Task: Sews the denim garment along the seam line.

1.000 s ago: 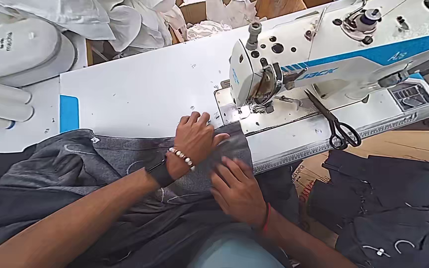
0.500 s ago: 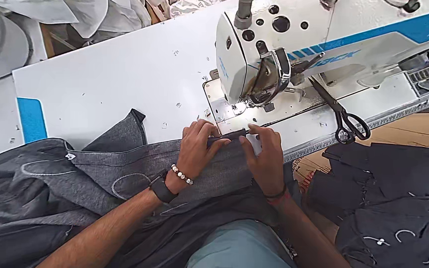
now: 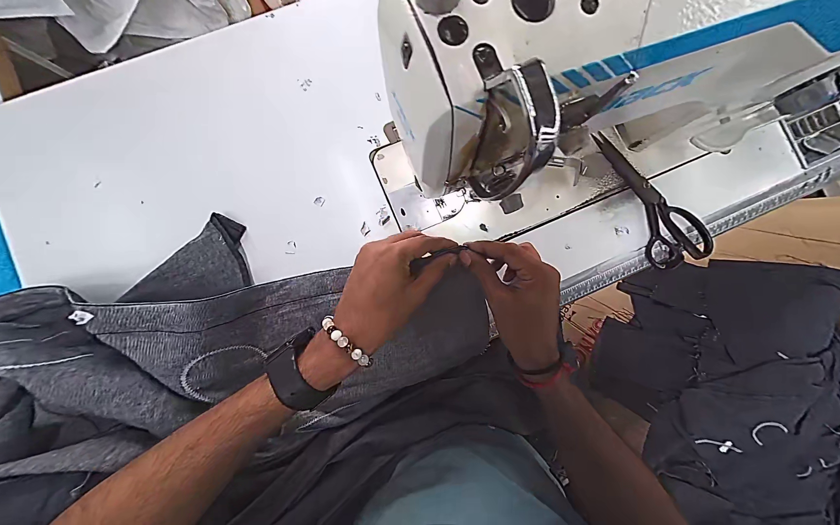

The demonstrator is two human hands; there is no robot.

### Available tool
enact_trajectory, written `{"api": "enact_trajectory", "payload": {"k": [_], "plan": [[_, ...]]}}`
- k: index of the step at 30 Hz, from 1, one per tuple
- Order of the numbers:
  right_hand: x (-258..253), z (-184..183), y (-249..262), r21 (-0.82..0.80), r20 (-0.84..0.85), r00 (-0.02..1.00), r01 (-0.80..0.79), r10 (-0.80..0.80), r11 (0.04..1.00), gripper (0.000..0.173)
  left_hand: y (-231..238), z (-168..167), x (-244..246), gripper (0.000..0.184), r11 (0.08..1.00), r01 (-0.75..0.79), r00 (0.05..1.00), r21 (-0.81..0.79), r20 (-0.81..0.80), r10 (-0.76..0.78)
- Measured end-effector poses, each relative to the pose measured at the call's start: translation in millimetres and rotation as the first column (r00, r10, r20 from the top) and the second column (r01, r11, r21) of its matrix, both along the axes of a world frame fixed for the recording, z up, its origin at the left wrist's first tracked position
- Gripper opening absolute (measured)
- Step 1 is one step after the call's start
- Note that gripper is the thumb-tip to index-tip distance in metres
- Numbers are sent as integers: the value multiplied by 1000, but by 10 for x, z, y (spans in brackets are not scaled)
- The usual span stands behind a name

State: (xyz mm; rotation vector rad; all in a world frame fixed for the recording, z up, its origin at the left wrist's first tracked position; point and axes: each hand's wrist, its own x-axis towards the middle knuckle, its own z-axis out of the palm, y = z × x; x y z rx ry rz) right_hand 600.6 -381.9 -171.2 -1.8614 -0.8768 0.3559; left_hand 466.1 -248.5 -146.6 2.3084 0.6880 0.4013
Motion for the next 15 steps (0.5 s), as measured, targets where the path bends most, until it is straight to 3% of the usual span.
{"api": "enact_trajectory", "payload": {"k": [4, 7, 9, 12, 15], "plan": [[-43, -56, 39, 47, 223, 973, 43, -53, 998, 8, -99, -19, -10, 18, 996, -58, 998, 62, 18, 57], [-103, -71, 68, 60, 462, 883, 58, -80, 996, 8, -166, -47, -9, 22, 984, -68, 997, 165, 35, 63], [-135, -58, 62, 43, 527, 847, 52, -67, 998, 9, -181, -63, -11, 23, 974, -72, 997, 215, 42, 64], [-139, -26, 54, 16, 501, 866, -1, -7, 1000, 13, -159, -80, -3, 23, 971, -86, 996, 222, 50, 77], [-109, 5, 47, 24, 345, 938, -47, 36, 999, 15, -130, -110, 18, 20, 984, -129, 990, 122, 73, 121]]}}
